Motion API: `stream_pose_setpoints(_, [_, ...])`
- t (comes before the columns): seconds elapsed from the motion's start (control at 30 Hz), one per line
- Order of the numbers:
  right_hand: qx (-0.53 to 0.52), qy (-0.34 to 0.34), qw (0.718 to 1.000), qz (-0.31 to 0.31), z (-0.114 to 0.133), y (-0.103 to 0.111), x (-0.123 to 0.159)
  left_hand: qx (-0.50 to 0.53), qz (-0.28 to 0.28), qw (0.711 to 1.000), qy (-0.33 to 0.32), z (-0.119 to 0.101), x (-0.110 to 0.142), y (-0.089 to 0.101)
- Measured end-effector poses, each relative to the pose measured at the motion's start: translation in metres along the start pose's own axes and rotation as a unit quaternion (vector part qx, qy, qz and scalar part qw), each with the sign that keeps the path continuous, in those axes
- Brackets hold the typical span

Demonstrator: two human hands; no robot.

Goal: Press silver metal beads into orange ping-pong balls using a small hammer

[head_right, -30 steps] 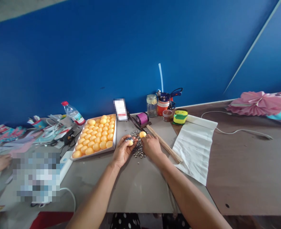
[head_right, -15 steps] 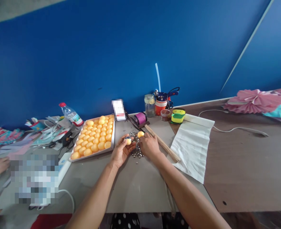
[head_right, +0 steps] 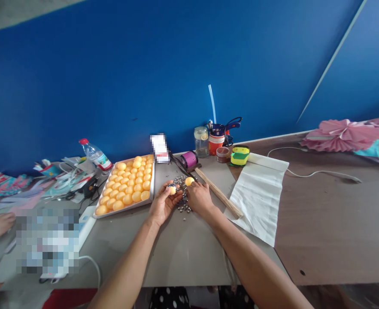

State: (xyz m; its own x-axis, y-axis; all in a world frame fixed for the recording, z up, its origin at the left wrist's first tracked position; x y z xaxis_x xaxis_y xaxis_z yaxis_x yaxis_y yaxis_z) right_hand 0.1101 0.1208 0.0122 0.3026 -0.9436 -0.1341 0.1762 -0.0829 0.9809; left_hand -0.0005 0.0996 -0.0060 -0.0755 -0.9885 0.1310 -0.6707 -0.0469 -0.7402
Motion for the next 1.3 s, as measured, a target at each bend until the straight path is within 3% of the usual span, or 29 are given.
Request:
stream_pose_setpoints(0.33, [-0.024, 0.017, 1.0, -0.011, 0.001, -0.002, 0.0, 0.002, -0.004, 1.0, -0.002, -0.001, -0.001, 0.001])
stream_pose_setpoints(0.57, [-0.152, -0.012, 0.976, -0.157, -0.013, 0.026, 0.005, 0.006, -0.001, 1.0, -0.006, -0.001, -0.001, 0.002])
stream_pose_setpoints(0.63, [-0.219, -0.036, 0.959, -0.175, -0.021, 0.028, 0.006, 0.006, 0.002, 1.0, -0.005, -0.001, 0.0, 0.0])
stream_pose_setpoints(0.73, [-0.365, -0.077, 0.917, -0.143, -0.03, 0.018, 0.003, 0.007, 0.008, 1.0, -0.004, -0.002, 0.001, -0.003])
stream_pose_setpoints(0.9, [-0.595, -0.062, 0.801, -0.029, -0.011, 0.0, -0.001, 0.023, 0.001, 1.0, -0.005, -0.003, 0.001, -0.003])
stream_pose_setpoints(1.03, [-0.688, -0.042, 0.724, 0.028, 0.006, -0.002, 0.002, 0.024, -0.006, 1.0, -0.007, -0.002, 0.0, 0.0])
stream_pose_setpoints(1.17, [-0.714, -0.043, 0.697, 0.052, 0.013, -0.004, 0.005, 0.009, 0.005, 1.0, -0.008, -0.001, 0.001, -0.001])
stream_pose_setpoints(1.3, [-0.706, -0.058, 0.705, 0.039, 0.01, -0.006, 0.005, -0.013, 0.013, 1.0, -0.013, -0.001, 0.002, -0.004])
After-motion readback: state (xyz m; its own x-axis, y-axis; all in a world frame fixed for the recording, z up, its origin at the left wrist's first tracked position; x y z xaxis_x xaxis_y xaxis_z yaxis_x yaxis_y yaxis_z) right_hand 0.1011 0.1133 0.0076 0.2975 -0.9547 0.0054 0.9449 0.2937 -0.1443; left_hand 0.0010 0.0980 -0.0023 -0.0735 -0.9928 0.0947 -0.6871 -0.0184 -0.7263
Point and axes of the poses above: each hand's wrist, its own x-axis away from the middle knuckle, its own y-axis out of the back of the hand, z = x × y, the point moved 10 cm from there along -x, towards the middle knuckle, and after that the axes turned 10 degrees about x, right-handed, at the moved point
